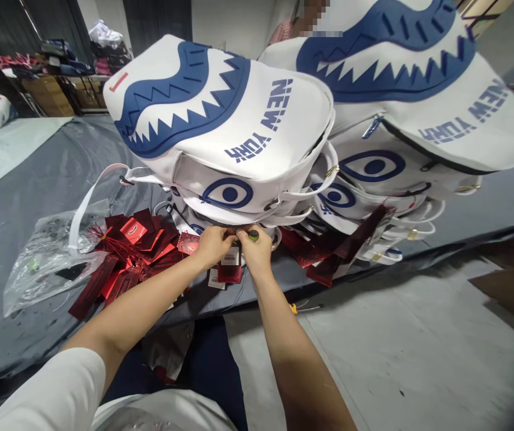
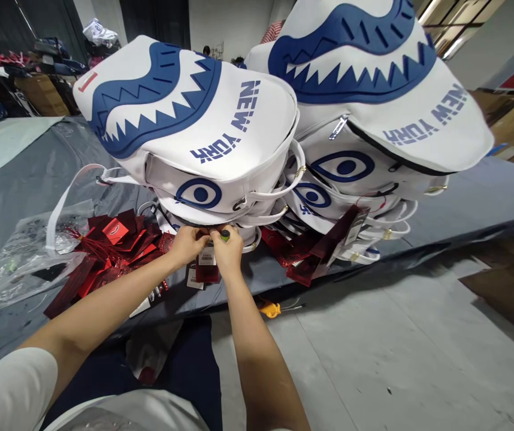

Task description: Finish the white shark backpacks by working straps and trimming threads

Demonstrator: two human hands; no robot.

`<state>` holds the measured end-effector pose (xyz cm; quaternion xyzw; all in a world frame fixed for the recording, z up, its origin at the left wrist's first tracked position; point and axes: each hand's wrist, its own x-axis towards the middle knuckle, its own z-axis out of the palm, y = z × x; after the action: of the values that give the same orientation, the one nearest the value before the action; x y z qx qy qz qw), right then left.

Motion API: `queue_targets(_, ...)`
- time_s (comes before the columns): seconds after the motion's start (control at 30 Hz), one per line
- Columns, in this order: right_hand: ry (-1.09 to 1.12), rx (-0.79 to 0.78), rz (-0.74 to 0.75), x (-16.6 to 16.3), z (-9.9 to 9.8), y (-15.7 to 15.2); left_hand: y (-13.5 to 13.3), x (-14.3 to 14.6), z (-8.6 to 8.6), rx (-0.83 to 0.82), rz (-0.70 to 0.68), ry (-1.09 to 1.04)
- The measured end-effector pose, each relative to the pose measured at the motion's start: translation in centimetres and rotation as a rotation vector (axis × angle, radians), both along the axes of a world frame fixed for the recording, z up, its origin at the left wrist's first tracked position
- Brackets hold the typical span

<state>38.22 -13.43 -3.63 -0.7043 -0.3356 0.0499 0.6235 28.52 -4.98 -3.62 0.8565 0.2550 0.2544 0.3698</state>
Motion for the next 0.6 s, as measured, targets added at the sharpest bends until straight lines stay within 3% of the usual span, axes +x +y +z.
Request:
queue_targets(0.13, -0.009, 0.02, -0.005, -0.25, 0.12, -0.01, 0.03, -0.01, 0.05, -0.046, -0.053, 0.004)
queue_targets(0.27, 0.008, 0.002, -0.008, -0.41, 0.19, -0.08, 0.15, -0.03, 0.2, -0.008, 0.012, 0.03)
queue_targets(0.4, -0.014, 0.01, 0.004, -0.43, 0.1, -0.08, 0.34, -0.16, 0.47, -0.052, -0.083, 0.027)
queue_targets(0.5, -0.013, 0.006, -0.015, -0.48, -0.07, -0.01, 0.45, -0.26, 0.7, 0.008, -0.03, 0.032)
queue_targets(0.6, -0.007, 0.002, -0.037, -0.49, -0.28, 0.08, 0.47, -0.33, 0.96, -0.016, -0.083, 0.05)
